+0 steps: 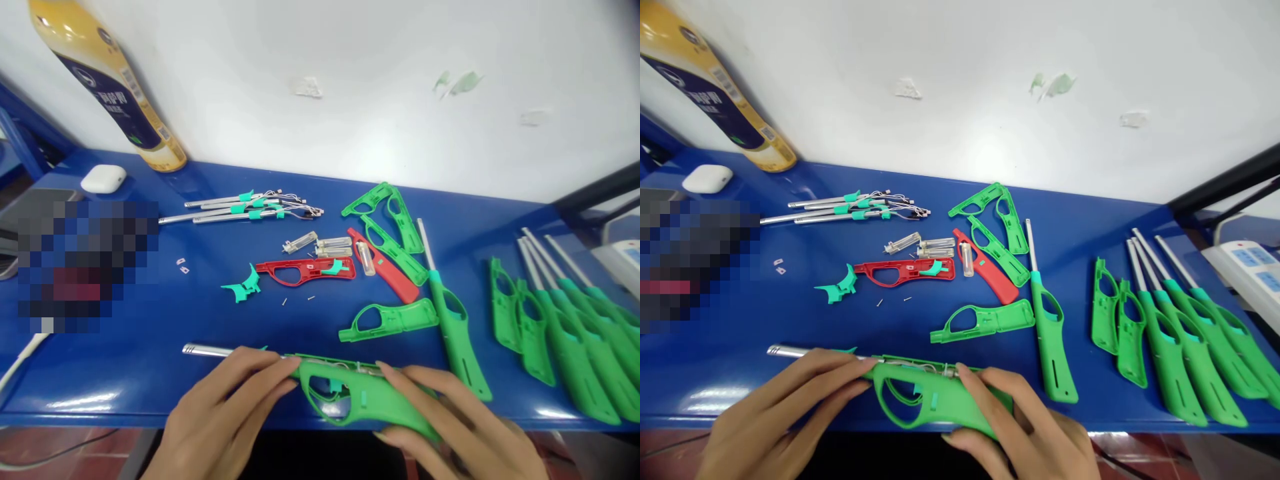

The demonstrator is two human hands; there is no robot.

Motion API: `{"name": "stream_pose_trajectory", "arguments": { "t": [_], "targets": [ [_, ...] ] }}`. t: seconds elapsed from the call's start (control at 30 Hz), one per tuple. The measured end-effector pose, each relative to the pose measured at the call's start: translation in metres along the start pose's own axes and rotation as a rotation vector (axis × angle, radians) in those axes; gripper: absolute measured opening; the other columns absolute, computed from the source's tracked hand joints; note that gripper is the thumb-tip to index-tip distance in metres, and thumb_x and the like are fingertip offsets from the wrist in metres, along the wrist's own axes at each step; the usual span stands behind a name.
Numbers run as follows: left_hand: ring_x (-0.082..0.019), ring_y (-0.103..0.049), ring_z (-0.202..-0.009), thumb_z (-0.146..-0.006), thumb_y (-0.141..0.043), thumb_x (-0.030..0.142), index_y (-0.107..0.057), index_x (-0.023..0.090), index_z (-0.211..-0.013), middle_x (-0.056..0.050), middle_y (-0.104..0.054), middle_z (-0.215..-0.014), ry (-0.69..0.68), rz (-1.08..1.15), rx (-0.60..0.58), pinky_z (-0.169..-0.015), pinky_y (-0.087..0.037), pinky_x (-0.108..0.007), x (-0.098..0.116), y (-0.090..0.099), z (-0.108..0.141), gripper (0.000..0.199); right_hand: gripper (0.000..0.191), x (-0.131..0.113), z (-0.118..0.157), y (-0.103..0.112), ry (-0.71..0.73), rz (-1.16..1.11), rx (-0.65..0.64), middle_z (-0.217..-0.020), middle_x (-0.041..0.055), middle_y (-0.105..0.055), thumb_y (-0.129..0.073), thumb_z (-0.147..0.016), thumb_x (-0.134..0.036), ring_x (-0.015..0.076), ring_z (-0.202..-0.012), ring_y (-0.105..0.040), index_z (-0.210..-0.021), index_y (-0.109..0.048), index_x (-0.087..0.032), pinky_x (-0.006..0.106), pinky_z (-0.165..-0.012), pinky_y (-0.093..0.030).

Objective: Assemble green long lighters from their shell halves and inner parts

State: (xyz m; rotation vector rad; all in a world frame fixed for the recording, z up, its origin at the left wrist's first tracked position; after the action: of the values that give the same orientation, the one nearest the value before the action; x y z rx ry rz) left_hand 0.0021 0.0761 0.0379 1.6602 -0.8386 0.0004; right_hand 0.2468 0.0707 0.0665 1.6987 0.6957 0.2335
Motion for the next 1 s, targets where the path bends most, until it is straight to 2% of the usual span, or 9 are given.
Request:
{"name": "stream_pose_trajectory", "arguments": {
  "t": [0.1, 0.17, 0.27, 0.4, 0.53, 0.63, 0.8, 1.0],
  "targets": [
    [-0.017, -0.067, -0.117, -0.105, -0.051, 0.014, -0.056, 0.029, -0.149, -0.001, -0.073, -0.129, -0.07, -0.033, -0.006, -0.105, -0.057, -0.03, 0.005, -0.004, -0.003, 0.047, 0.036, -0.004, -0.001, -0.004, 0.075, 0.058, -0.016, -0.121, -0.0011, -0.079, -0.043, -0.111, -0.034, 0.0106, -0.092, -0.08, -0.117, -0.079, -0.034, 0.012, -0.06, -0.059],
    [-0.019, -0.063, -0.12, -0.103, -0.049, 0.006, -0.06, 0.028, -0.145, -0.003, -0.071, -0.127, -0.029, -0.016, -0.007, -0.105, -0.056, -0.034, 0.005, -0.004, -0.009, 0.048, 0.039, -0.004, -0.001, -0.011, 0.097, 0.078, -0.047, -0.125, -0.0028, -0.078, -0.041, -0.112, -0.032, 0.0087, -0.089, -0.079, -0.113, -0.08, -0.037, 0.011, -0.059, -0.057],
    [-0.022, -0.056, -0.127, -0.101, -0.05, 0.002, -0.065, 0.028, -0.135, -0.005, -0.068, -0.13, 0.068, 0.034, 0.011, -0.105, -0.053, -0.039, 0.003, -0.002, -0.017, 0.045, 0.038, -0.001, 0.0, -0.02, 0.089, 0.095, -0.092, -0.129, -0.0027, -0.076, -0.041, -0.111, -0.031, 0.0063, -0.079, -0.077, -0.12, -0.077, -0.039, 0.011, -0.055, -0.056],
    [-0.023, -0.053, -0.129, -0.101, -0.05, 0.002, -0.065, 0.025, -0.13, -0.003, -0.07, -0.128, -0.001, 0.014, -0.008, -0.105, -0.048, -0.039, 0.01, -0.003, -0.023, 0.04, 0.037, 0.001, -0.003, -0.024, 0.027, 0.088, -0.078, -0.126, 0.0005, -0.076, -0.041, -0.111, -0.037, 0.0054, -0.067, -0.073, -0.129, -0.073, -0.036, 0.014, -0.053, -0.057],
    [-0.021, -0.054, -0.124, -0.102, -0.049, 0.003, -0.065, 0.022, -0.127, -0.003, -0.071, -0.124, -0.029, -0.021, 0.0, -0.103, -0.048, -0.037, 0.01, -0.002, -0.025, 0.035, 0.04, 0.002, -0.011, -0.018, -0.073, 0.037, 0.019, -0.112, 0.0042, -0.075, -0.041, -0.111, -0.043, 0.004, -0.056, -0.067, -0.133, -0.072, -0.029, 0.017, -0.048, -0.055],
    [-0.02, -0.055, -0.121, -0.103, -0.051, 0.005, -0.065, 0.022, -0.126, -0.003, -0.071, -0.122, -0.041, -0.027, -0.001, -0.101, -0.048, -0.037, 0.01, -0.002, -0.028, 0.032, 0.039, 0.001, -0.012, -0.018, -0.088, 0.03, 0.036, -0.107, 0.0034, -0.074, -0.042, -0.111, -0.043, 0.0035, -0.054, -0.065, -0.131, -0.072, -0.028, 0.017, -0.049, -0.054],
    [-0.02, -0.054, -0.121, -0.099, -0.054, 0.001, -0.064, 0.022, -0.129, -0.003, -0.07, -0.121, -0.048, -0.037, -0.016, -0.101, -0.048, -0.036, 0.008, -0.006, -0.027, 0.037, 0.039, 0.001, -0.004, -0.026, -0.076, 0.025, 0.001, -0.11, 0.0041, -0.072, -0.048, -0.11, -0.041, 0.0017, -0.053, -0.06, -0.144, -0.063, -0.029, 0.015, -0.048, -0.051],
    [-0.022, -0.057, -0.119, -0.099, -0.054, 0.002, -0.063, 0.022, -0.129, -0.005, -0.07, -0.119, -0.048, -0.036, -0.015, -0.099, -0.05, -0.039, 0.008, -0.009, -0.027, 0.037, 0.041, 0.003, 0.001, -0.03, -0.142, 0.042, 0.011, -0.106, 0.0023, -0.071, -0.048, -0.11, -0.041, 0.0011, -0.053, -0.059, -0.147, -0.061, -0.031, 0.014, -0.046, -0.048]
  ]
}}
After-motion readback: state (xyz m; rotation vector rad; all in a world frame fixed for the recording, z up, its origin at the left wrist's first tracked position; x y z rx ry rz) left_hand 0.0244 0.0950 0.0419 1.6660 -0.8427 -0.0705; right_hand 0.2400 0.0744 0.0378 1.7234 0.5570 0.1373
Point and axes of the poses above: each hand's wrist, its own z-axis away from the middle knuckle, its own y-axis out of the back of the hand, x = y × z, the point moved 9 cm from there along -z, towards the middle knuckle
